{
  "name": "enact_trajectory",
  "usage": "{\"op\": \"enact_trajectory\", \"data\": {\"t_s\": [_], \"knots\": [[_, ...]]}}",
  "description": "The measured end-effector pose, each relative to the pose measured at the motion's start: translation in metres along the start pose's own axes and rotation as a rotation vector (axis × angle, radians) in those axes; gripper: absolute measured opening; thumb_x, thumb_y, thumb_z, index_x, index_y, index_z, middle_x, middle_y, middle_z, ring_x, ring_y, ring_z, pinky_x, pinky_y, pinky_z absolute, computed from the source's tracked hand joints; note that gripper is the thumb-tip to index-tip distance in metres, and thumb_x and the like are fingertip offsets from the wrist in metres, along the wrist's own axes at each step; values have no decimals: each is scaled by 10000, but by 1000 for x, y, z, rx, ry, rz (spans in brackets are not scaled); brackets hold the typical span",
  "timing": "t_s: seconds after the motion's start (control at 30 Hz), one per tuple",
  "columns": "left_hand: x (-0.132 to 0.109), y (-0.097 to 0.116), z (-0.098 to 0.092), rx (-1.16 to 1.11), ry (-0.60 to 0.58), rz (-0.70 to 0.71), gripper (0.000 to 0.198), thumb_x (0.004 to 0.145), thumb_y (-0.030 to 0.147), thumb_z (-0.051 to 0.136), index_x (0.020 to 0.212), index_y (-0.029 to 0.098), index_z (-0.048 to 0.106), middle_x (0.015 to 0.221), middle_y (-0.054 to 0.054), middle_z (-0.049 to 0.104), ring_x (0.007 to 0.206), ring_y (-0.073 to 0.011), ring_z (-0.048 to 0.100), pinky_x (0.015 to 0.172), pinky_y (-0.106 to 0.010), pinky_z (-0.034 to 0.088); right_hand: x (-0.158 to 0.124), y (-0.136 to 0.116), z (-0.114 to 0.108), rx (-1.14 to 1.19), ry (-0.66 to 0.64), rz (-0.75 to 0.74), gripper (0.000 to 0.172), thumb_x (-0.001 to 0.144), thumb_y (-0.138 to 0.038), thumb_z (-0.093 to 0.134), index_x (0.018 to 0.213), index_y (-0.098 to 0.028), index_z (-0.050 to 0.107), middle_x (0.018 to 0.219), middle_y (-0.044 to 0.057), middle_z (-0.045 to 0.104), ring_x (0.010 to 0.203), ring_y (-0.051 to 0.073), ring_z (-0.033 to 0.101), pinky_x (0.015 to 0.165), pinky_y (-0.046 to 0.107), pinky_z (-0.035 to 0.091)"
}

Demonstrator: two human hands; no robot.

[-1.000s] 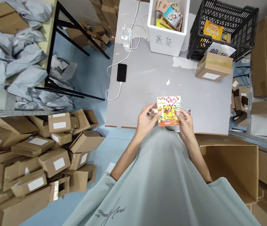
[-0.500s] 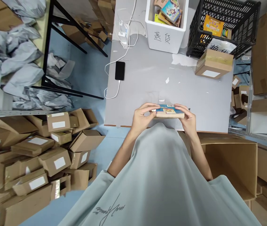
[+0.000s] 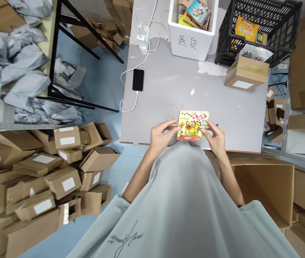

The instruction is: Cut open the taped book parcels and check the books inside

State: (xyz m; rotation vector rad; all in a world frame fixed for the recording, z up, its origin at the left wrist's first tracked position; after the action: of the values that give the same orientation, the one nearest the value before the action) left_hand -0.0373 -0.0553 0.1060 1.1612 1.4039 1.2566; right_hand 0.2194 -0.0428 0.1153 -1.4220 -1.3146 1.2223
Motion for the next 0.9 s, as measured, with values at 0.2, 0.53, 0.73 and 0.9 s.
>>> {"op": "enact_trajectory", "data": {"t_s": [0.2,0.53,0.73,0.9], "knots": [[1,0,1,-7,-88,68,422,1059,595,785,1268,234,851,999,-62,819,823,-157,738,779,-273,619,-2,-7,4,-29,-44,-43,389,1067,-560,746,1348,-292,781,1067,50,814,1006,222,748,973,385,640],[8,-6,1,-79,-137,-199,617,900,747,864,1086,159,866,774,-41,746,632,-145,640,585,-259,531,6,-10,8,-29,-88,82,484,987,-714,777,992,-232,810,756,10,779,763,199,758,833,355,644],[13,-11,4,-108,-145,-316,662,823,810,890,885,151,853,628,-21,676,526,-122,559,485,-249,440,17,-5,15,60,-115,270,636,869,-843,833,912,-210,789,564,-60,597,474,122,533,495,273,476],[10,-16,1,-104,-120,-328,711,831,837,874,1016,150,880,663,-39,749,445,-104,524,432,-247,416,18,-5,15,60,-154,223,612,913,-822,805,974,-214,806,689,-11,729,513,128,587,554,287,533]]}}
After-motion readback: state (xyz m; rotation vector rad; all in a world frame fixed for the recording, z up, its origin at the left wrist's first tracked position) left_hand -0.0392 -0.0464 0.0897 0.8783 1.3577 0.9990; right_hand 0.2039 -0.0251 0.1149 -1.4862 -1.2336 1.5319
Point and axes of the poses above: each hand's wrist, its own x-axis towards the middle knuckle, its own z-axis out of the palm, y = z × x, the point moved 3 cm from there along x, towards the middle knuckle
